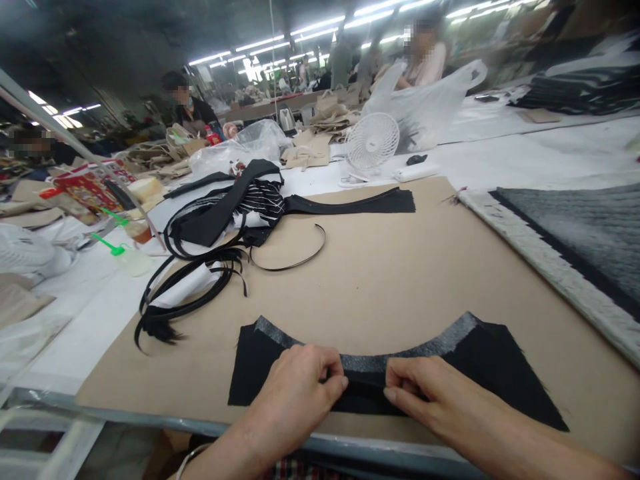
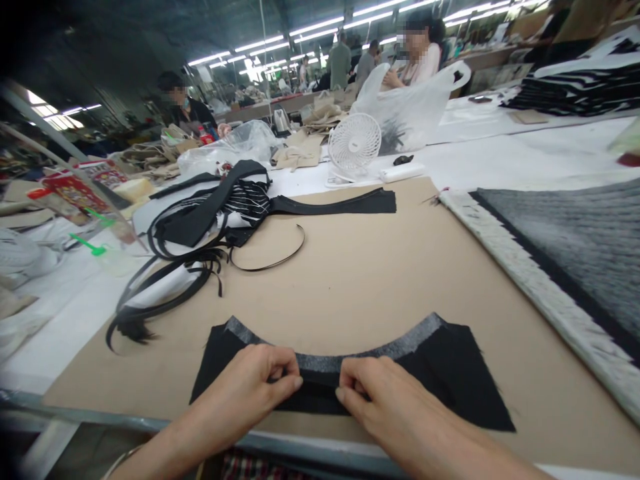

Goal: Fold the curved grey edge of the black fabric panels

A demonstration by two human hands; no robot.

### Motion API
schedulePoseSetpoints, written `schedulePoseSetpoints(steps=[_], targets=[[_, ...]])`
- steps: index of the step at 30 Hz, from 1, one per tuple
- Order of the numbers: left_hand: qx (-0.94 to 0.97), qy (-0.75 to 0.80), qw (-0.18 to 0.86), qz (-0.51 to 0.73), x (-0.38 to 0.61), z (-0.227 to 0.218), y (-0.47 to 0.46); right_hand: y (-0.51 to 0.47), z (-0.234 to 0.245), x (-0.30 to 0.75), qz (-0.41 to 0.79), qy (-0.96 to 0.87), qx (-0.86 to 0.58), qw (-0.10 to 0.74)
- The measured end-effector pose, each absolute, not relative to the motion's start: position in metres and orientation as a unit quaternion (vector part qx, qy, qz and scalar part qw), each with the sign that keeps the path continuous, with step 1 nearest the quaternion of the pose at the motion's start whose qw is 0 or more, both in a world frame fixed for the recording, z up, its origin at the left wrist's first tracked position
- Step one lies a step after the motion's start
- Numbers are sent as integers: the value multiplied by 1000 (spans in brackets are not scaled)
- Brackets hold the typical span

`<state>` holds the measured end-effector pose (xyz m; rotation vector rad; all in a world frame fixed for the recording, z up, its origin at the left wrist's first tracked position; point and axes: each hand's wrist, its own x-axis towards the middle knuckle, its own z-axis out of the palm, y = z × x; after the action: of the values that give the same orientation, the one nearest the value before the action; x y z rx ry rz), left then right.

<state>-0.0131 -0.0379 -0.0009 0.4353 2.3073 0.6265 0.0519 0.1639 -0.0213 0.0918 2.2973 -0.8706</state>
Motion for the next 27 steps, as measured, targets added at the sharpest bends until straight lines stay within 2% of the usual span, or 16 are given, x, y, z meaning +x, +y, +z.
schedulePoseSetpoints(steps=[8,16,27], targets=[[173,909,315,213,-17,-14,-29,162,-23,43,-253,922,14,294],[149,894,342,248,-7,-14,-33,164,-35,63,-317,918,-35,236],[136,906,334,221,-23,-20,-19,162,-33,40,-204,941,23,268]])
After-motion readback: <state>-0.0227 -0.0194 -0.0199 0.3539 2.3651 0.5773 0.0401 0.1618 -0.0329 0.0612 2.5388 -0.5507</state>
